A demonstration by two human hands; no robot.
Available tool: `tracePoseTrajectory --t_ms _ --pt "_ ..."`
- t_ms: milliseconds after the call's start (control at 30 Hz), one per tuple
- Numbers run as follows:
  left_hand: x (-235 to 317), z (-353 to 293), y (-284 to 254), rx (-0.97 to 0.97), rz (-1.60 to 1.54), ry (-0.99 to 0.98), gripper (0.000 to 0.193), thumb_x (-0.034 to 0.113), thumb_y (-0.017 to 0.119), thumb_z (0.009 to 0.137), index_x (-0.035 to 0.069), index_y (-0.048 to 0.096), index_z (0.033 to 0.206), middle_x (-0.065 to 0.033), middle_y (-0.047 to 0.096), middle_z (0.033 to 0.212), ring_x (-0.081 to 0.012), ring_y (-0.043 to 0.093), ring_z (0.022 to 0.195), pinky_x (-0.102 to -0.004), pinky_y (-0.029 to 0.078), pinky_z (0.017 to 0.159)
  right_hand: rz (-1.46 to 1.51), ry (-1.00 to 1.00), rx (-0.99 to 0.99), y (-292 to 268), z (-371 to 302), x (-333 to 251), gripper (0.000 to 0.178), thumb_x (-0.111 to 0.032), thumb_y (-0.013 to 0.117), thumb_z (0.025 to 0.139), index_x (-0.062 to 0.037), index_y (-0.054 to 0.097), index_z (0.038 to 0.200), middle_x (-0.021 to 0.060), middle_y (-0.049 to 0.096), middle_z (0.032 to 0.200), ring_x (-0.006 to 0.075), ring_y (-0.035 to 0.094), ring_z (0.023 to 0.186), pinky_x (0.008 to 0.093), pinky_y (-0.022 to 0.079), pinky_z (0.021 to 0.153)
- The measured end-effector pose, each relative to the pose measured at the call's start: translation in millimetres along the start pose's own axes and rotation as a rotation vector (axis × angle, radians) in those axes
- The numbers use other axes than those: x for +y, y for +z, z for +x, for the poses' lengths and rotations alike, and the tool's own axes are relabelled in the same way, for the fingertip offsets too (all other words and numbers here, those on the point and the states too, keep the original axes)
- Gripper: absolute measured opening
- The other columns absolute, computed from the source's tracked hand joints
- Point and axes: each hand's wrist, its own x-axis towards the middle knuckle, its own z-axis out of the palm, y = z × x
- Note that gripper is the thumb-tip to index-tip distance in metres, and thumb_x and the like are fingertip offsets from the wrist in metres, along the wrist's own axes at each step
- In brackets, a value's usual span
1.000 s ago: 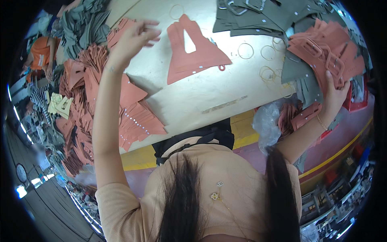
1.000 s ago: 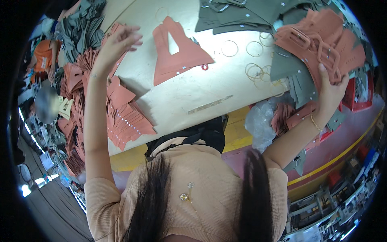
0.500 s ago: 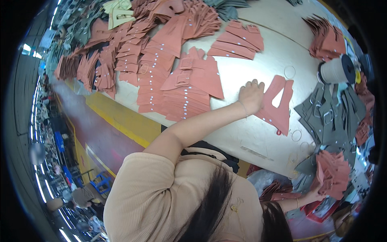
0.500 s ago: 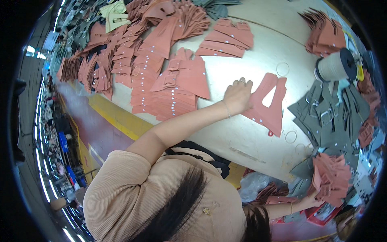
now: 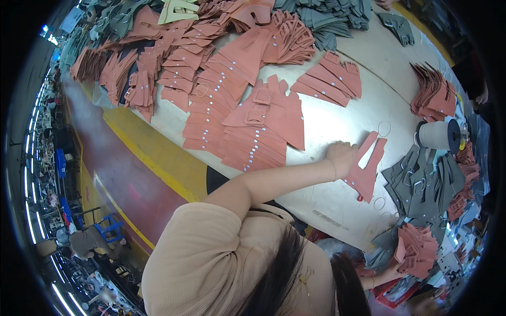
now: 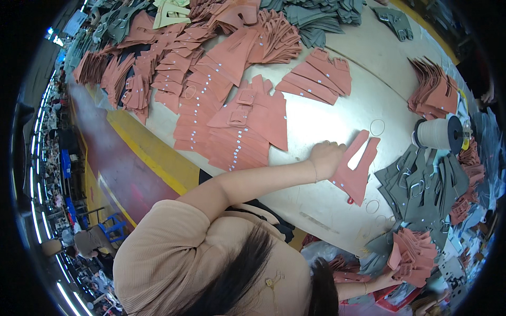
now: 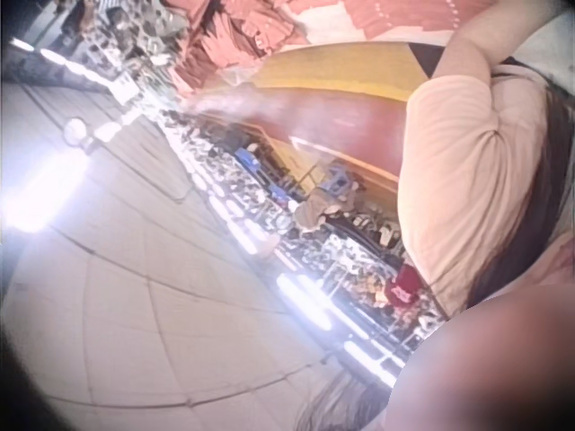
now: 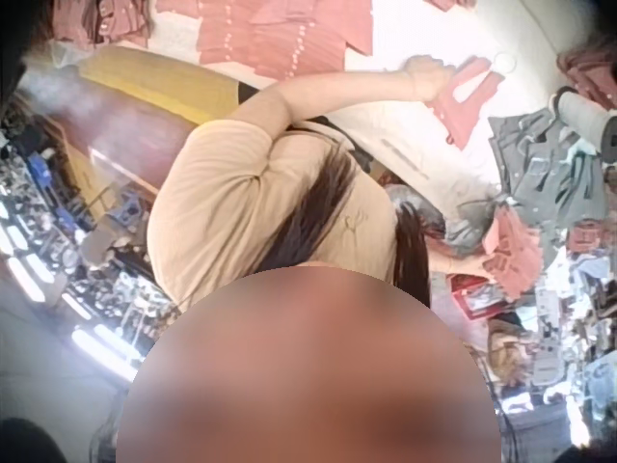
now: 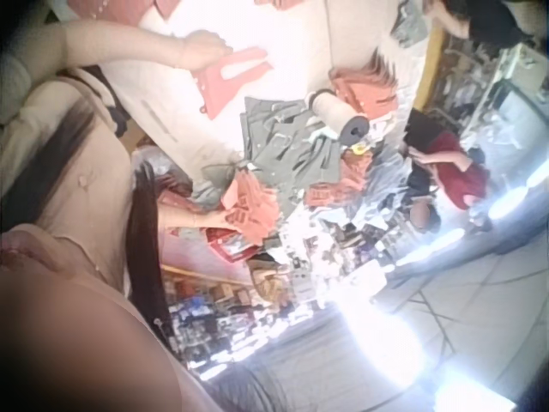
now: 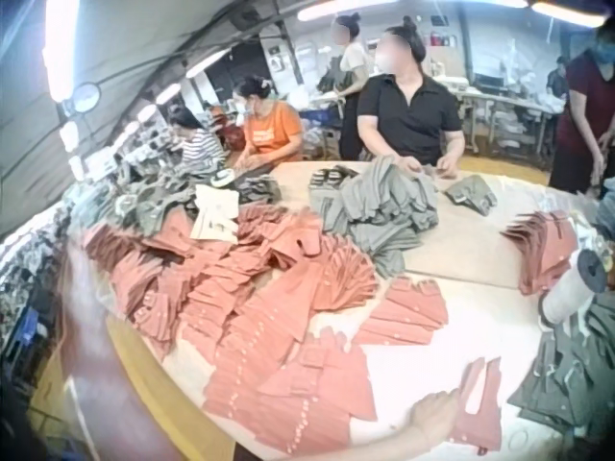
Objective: The person repeatedly picks up pink fabric pieces from a table, aligns them, and stacks them into neat piles. The person also moves some pieces aside to reach others and occasionally adjusts the stacks. Other workers are visible in the background handling similar materials.
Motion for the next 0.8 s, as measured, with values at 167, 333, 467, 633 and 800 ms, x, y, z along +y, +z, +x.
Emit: tracePoseTrajectory --t_ms 167,333,467,633,800 --pt "-2.7 7.7 2.9 -0.058 -0.019 -0.035 0.031 0.012 0.067 0.071 0.001 0.060 0.100 -0.0166 0.068 0.093 -0.0301 0.067 0.090 -0.0394 0.053 0.077 -0.033 -0.019 -0.024 6.0 -2.1 4.8 0.071 -0.035 0.072 0.084 0.0081 0.038 0.130 0.0213 0.043 0.130 0.0281 0.049 0.112 0.0388 0.044 0.094" --pt "-3.4 7.5 1.5 -0.076 -0.057 -0.027 0.029 0.015 0.066 0.072 0.001 0.062 0.096 -0.0174 0.068 0.094 -0.0294 0.067 0.091 -0.0389 0.053 0.077 -0.018 -0.051 -0.058 5.2 0.8 6.2 0.071 -0.034 0.072 0.084 0.0071 0.037 0.131 0.0204 0.043 0.130 0.0278 0.049 0.111 0.0387 0.044 0.093" --pt "-3.9 -0.1 0.4 -0.013 -0.049 0.023 0.025 0.009 0.066 0.070 -0.001 0.060 0.092 -0.0189 0.067 0.089 -0.0316 0.066 0.086 -0.0396 0.052 0.076 0.028 -0.033 -0.072 -5.0 4.3 9.5 0.070 -0.033 0.072 0.085 0.0064 0.037 0.131 0.0198 0.043 0.130 0.0275 0.050 0.111 0.0386 0.045 0.093" --pt "-5.1 -4.2 1.4 0.067 -0.021 0.040 0.030 0.009 0.070 0.066 0.000 0.060 0.093 -0.0173 0.066 0.089 -0.0312 0.065 0.088 -0.0389 0.052 0.078 0.078 -0.014 -0.102 -12.4 11.6 8.7 0.070 -0.032 0.071 0.085 0.0055 0.036 0.131 0.0189 0.043 0.131 0.0271 0.050 0.110 0.0385 0.045 0.092" --pt "-7.0 -4.1 2.2 0.054 -0.011 0.067 0.020 0.007 0.061 0.073 0.001 0.060 0.093 -0.0160 0.066 0.088 -0.0305 0.064 0.087 -0.0400 0.052 0.075 0.141 0.004 -0.122 -12.3 17.3 8.1 0.069 -0.032 0.071 0.086 0.0046 0.035 0.132 0.0180 0.042 0.131 0.0268 0.050 0.110 0.0384 0.046 0.091"
